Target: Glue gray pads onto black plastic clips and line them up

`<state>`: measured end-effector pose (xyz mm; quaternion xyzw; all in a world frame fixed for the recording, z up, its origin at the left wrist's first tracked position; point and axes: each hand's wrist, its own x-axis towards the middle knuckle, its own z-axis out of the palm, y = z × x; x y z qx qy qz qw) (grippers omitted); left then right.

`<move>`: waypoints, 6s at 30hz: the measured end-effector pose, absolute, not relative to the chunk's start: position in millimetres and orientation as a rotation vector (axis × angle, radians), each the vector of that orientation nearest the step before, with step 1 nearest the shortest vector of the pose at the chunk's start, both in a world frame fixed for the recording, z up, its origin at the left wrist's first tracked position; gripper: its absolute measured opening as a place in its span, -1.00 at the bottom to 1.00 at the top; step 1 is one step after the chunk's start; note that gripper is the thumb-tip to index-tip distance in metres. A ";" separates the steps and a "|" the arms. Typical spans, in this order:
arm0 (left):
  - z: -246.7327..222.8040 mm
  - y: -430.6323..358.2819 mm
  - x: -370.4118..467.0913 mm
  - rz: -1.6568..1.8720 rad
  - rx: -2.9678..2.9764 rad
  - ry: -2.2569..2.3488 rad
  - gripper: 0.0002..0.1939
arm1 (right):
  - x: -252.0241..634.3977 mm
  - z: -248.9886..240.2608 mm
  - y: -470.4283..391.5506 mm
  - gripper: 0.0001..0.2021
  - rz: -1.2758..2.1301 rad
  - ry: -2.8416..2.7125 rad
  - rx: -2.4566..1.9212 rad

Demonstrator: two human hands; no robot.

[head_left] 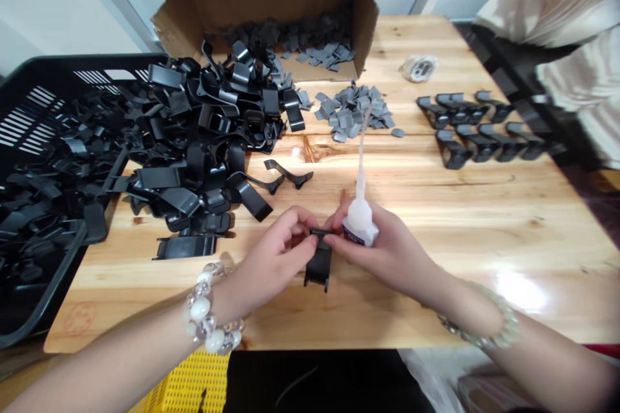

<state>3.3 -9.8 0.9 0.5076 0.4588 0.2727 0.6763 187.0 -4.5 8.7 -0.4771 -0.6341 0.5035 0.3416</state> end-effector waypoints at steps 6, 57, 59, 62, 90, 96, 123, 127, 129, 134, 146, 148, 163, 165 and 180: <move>-0.2 -8.0 3.4 0.639 1.180 1.064 -0.93 | 185.9 11.3 -1.8 -0.86 1.470 -1.538 -1.268; -0.2 -7.0 4.8 0.644 1.189 1.044 -0.95 | 186.3 5.3 -4.4 -0.85 1.372 -1.575 -1.316; -0.6 -6.7 4.8 0.642 1.190 1.048 -0.94 | 186.8 5.5 -4.7 -0.86 1.356 -1.580 -1.323; -1.2 -6.6 5.4 0.639 1.191 1.051 -0.93 | 186.8 6.5 -4.2 -0.87 1.334 -1.593 -1.328; -0.5 -6.9 4.1 0.626 1.176 1.042 -0.93 | 187.0 8.2 -1.8 -0.86 1.380 -1.605 -1.321; 0.1 -7.7 4.6 0.628 1.179 1.062 -0.93 | 186.1 7.9 -2.2 -0.87 1.381 -1.598 -1.316; 0.2 -7.2 4.8 0.636 1.178 1.041 -0.94 | 186.3 8.4 -2.4 -0.86 1.401 -1.585 -1.322; 0.2 -7.1 4.3 0.649 1.185 1.044 -0.94 | 185.9 7.7 -2.7 -0.85 1.432 -1.571 -1.315; -0.1 -7.0 4.1 0.649 1.188 1.046 -0.94 | 185.8 7.8 -2.4 -0.86 1.424 -1.577 -1.319; 0.0 -7.7 4.5 0.653 1.212 1.056 -0.93 | 185.6 8.4 -0.9 -0.87 1.395 -1.596 -1.328; 2.5 -5.8 -0.4 0.795 1.296 1.141 -0.88 | 227.4 37.0 24.6 -0.80 1.254 -1.157 -1.134; 1.7 -4.9 -1.1 0.783 1.305 1.141 -0.89 | 252.5 53.6 30.7 -0.80 1.093 -1.097 -1.086; -0.1 -1.6 1.2 0.725 1.341 1.138 -0.87 | 371.0 18.7 21.1 -0.84 0.114 -1.673 -1.910; -0.3 -1.1 1.2 0.731 1.342 1.139 -0.87 | 380.1 16.3 25.9 -0.86 0.071 -1.766 -1.940; -2.5 2.7 1.5 0.756 1.325 1.113 -0.87 | 386.2 17.0 38.6 -0.84 0.317 -1.776 -1.904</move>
